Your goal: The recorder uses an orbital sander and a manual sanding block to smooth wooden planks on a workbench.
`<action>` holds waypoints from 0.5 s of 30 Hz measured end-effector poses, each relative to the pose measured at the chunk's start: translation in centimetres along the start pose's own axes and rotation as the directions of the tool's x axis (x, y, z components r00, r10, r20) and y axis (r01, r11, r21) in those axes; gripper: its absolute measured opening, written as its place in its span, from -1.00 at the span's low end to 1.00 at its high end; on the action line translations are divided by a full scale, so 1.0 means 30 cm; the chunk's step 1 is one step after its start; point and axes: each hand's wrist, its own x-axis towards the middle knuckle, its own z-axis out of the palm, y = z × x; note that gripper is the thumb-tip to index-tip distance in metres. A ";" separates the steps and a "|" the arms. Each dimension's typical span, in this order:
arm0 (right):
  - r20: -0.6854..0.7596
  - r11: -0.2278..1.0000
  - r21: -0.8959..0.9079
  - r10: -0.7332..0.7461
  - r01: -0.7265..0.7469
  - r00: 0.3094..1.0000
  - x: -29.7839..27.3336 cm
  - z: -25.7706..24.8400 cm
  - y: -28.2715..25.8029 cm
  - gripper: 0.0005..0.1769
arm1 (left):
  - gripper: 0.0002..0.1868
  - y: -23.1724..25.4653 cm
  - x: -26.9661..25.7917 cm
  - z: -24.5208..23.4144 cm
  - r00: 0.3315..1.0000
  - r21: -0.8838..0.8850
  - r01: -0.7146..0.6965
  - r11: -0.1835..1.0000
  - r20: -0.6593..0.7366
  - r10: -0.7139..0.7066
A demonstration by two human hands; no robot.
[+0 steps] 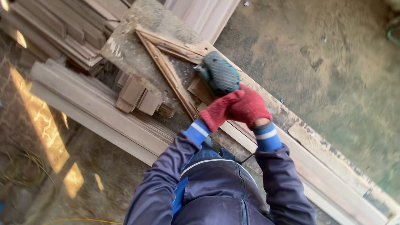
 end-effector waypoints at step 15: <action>0.078 0.990 -0.123 -0.064 0.073 0.995 0.011 0.050 -0.033 -0.53 | -0.67 -0.054 -0.039 -0.118 0.999 -0.061 -0.004 0.998 0.052 0.008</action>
